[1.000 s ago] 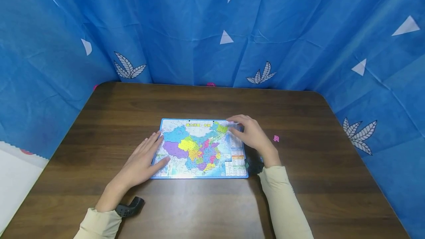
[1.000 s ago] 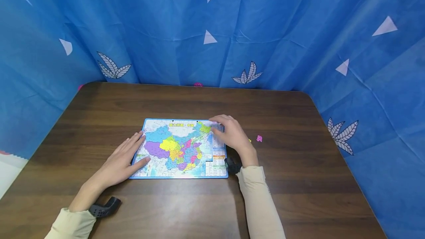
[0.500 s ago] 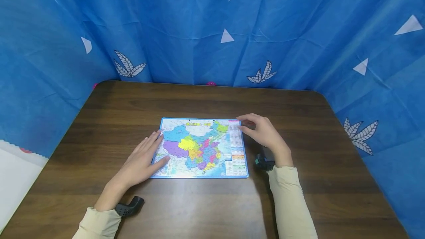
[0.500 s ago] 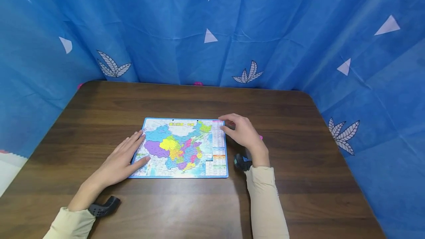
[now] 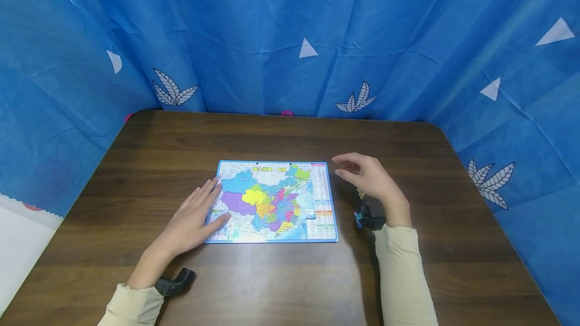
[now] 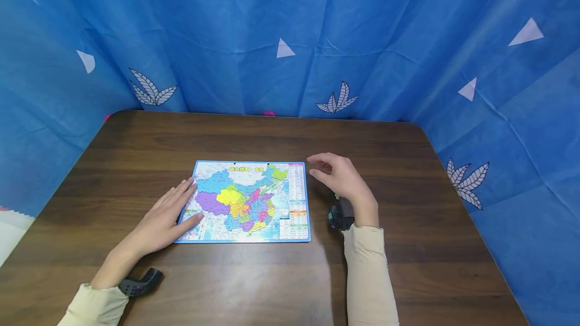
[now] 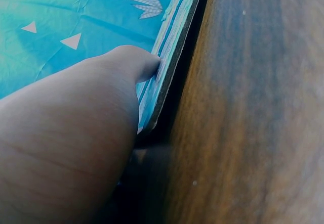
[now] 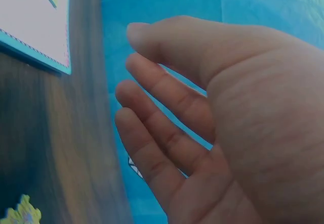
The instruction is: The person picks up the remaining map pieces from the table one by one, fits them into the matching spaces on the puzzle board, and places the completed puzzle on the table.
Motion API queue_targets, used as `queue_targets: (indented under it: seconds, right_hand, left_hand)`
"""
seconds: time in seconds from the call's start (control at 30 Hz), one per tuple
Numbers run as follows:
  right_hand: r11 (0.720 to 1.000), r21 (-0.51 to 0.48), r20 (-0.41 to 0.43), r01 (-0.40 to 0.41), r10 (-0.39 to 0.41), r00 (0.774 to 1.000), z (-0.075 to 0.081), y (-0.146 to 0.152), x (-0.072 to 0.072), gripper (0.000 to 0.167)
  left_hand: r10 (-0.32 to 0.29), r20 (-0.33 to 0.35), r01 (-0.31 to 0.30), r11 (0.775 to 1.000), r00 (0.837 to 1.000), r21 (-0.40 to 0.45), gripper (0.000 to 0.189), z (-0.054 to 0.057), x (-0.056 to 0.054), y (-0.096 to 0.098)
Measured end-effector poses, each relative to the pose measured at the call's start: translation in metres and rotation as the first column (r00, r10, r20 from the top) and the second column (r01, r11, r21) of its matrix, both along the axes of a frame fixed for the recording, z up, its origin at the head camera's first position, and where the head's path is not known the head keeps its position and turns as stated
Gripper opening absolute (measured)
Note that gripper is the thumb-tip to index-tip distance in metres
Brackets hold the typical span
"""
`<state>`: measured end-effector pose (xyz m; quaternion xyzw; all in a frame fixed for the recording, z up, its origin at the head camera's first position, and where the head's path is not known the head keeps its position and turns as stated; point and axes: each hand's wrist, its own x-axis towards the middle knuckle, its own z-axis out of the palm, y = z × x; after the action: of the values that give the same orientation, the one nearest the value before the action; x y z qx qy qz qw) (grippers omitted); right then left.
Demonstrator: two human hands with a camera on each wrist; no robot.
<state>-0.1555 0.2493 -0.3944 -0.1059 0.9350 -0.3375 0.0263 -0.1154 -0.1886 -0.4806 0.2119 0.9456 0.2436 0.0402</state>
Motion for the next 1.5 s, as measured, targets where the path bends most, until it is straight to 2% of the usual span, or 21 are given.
queue_targets:
  seconds: [0.6,0.93,1.23,1.5]
  right_hand:
    - [0.997,0.067,0.083,0.046,-0.052,0.995,-0.004,0.030,0.007,0.040]
    - [0.997,0.075,0.132,0.034,-0.044,0.990,-0.006,0.040,0.012,0.038]
    - [0.991,0.119,0.227,0.062,-0.088,0.970,-0.009,0.045,0.014,0.035]
    - [0.990,0.117,0.261,0.074,-0.102,0.960,-0.011,0.048,0.014,0.033]
  left_hand:
    - [-0.001,-0.005,0.001,1.000,1.000,0.007,0.084,-0.002,0.000,0.000]
    - [0.000,-0.006,0.000,1.000,1.000,0.001,0.085,-0.001,0.000,0.001]
    - [0.001,-0.002,-0.001,1.000,1.000,0.004,0.084,-0.001,0.001,0.001]
    - [-0.002,0.000,0.002,1.000,1.000,0.005,0.084,0.001,0.001,0.001]
